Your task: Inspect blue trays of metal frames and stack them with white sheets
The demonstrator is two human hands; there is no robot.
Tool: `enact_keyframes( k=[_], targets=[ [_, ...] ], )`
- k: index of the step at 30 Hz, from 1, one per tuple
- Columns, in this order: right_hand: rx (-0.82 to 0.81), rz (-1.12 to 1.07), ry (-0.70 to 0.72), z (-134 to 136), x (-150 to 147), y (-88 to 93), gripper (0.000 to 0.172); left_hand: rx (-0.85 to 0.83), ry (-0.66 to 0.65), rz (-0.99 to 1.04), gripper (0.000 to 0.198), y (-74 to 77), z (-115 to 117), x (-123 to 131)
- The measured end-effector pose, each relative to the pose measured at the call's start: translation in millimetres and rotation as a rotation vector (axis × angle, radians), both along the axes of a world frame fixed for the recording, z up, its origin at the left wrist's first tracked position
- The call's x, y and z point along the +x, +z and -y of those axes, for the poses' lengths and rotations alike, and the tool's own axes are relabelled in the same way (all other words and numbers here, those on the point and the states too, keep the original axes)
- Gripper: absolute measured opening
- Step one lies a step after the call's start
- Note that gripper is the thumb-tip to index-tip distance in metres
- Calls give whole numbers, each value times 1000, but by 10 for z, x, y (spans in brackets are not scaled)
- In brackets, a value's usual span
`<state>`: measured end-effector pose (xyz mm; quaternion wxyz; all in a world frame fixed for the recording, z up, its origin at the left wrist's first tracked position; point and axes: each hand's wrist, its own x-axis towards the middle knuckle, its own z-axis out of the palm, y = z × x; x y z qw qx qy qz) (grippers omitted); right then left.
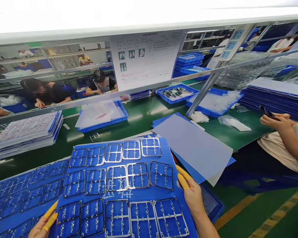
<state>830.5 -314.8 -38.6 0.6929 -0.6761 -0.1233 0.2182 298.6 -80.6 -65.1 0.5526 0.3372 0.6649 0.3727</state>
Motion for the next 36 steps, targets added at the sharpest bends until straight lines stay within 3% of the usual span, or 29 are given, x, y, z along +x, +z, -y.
enact_keyframes(
  k=[5,14,29,36],
  targets=[
    [-12,-25,8,-4,9,92,48,11,1,-33,62,132,59,200],
    [-97,26,0,16,178,0,57,35,-28,27,62,211,139,377],
    [-157,19,52,-16,241,109,59,58,-73,70,70,126,207,430],
    [-166,16,65,7,300,10,63,70,-62,75,65,248,238,531]
  ],
)
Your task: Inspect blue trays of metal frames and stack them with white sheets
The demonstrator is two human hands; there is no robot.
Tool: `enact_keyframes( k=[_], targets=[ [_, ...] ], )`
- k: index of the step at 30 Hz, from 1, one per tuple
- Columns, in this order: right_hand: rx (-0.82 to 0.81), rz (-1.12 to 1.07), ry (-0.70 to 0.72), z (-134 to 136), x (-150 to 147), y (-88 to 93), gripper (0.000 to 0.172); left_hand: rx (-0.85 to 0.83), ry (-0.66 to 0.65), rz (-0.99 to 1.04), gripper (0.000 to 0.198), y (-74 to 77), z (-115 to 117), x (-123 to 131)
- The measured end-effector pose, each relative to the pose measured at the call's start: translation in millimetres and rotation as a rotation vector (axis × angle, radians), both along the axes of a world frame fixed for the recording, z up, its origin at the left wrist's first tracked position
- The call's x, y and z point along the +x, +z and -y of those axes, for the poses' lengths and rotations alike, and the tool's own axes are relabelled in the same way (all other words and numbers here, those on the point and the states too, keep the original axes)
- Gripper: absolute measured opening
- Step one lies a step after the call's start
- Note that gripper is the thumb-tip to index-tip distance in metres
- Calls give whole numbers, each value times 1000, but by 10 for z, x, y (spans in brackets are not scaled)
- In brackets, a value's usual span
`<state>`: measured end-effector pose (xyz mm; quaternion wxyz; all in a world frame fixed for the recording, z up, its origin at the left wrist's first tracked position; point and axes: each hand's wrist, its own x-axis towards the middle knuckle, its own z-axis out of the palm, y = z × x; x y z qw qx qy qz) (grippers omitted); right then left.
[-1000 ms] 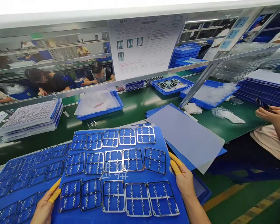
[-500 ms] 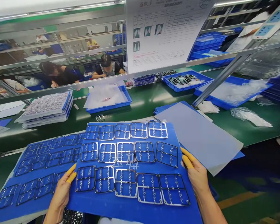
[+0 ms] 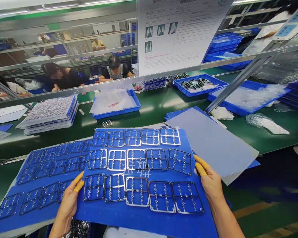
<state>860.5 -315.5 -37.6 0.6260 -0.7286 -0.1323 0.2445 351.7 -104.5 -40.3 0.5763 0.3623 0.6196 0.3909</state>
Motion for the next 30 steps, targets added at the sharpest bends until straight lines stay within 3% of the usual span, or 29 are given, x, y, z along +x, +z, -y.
enact_keyframes(
  k=[3,7,14,21,30],
  targets=[
    [3,10,-14,5,33,-35,62,8,8,-7,63,29,9,54],
    [19,16,-19,-20,19,-2,60,9,7,-30,62,-39,-15,23],
    [62,14,27,-132,-134,227,61,-30,36,-43,55,-214,-157,-207],
    [55,-4,42,-224,-265,480,51,-46,5,-119,50,-269,-278,-309],
    [62,-3,48,-201,-343,547,55,-84,37,-98,50,-375,-308,-389]
  ],
)
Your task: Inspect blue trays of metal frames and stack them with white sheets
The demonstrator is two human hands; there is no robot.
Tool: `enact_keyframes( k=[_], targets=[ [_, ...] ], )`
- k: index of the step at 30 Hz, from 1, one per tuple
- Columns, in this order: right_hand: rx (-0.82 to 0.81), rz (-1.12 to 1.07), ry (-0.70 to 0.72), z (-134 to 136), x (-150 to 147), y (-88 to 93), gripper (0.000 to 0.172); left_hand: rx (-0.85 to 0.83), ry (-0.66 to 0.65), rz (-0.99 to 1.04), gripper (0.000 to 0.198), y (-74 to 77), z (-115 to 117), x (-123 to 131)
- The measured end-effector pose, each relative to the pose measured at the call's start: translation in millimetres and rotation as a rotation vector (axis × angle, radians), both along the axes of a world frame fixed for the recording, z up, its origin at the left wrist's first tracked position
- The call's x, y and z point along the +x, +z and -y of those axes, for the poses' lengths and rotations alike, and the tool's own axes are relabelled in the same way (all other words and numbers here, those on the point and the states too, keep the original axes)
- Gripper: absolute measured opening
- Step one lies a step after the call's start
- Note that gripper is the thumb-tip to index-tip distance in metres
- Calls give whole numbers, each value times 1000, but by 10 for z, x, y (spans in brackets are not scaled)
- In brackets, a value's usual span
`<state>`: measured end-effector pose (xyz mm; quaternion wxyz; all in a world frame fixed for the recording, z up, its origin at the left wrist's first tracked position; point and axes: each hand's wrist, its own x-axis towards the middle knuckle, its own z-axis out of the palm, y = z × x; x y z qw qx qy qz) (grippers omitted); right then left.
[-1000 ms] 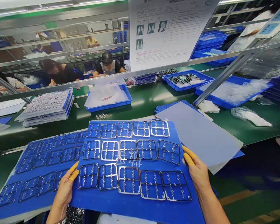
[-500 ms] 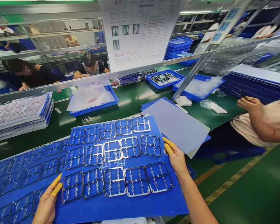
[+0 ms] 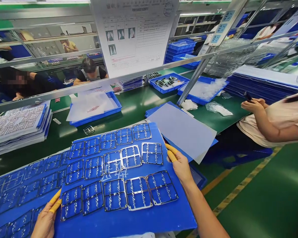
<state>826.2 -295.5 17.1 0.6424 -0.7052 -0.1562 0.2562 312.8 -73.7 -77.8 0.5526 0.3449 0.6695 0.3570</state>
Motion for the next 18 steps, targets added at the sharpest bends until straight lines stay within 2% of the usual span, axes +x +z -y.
enact_keyframes(
  k=[3,10,18],
  targets=[
    [-15,2,-5,11,11,-27,59,-2,0,21,50,21,27,25],
    [8,-13,32,14,84,-142,60,8,2,49,44,175,90,182],
    [-11,2,4,53,162,-277,55,46,-16,85,46,210,126,198]
  ],
)
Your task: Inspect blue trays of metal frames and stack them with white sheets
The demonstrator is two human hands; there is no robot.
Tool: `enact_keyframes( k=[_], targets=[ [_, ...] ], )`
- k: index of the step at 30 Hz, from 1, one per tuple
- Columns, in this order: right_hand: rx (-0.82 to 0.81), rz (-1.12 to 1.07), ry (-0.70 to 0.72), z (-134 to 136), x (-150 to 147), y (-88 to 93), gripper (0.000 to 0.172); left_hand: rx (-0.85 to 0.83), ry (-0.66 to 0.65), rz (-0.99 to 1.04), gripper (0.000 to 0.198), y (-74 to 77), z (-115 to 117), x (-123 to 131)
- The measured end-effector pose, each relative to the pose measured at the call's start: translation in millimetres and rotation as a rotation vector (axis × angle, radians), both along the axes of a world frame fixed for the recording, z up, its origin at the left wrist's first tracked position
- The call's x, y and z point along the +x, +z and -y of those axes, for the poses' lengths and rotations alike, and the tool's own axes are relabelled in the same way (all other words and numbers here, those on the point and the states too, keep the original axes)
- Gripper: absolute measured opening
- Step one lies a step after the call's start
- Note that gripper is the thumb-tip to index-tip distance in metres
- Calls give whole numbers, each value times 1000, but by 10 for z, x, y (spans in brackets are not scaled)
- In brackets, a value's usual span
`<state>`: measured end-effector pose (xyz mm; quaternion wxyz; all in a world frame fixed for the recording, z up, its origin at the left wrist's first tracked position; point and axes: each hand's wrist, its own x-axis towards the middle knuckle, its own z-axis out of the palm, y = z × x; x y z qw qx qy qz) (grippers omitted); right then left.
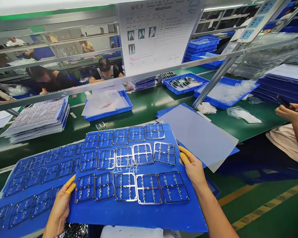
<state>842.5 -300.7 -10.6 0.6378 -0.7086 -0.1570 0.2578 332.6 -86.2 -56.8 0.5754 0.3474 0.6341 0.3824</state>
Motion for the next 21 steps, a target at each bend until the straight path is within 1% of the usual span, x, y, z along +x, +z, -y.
enact_keyframes(
  k=[3,6,10,15,18,21],
  targets=[
    [-16,-4,-4,16,6,-9,55,26,-8,1,50,37,18,11],
    [-35,-26,-4,38,20,-21,59,54,-4,-12,56,96,54,57],
    [-50,-76,-3,84,86,-92,63,75,-29,-13,64,176,120,146],
    [-50,-110,-11,131,200,-191,61,87,-64,45,63,232,186,230],
    [-55,-130,-14,151,241,-212,61,102,-77,61,63,247,214,279],
    [-51,-154,-51,169,279,-224,62,115,-86,68,61,254,243,348]
  ],
)
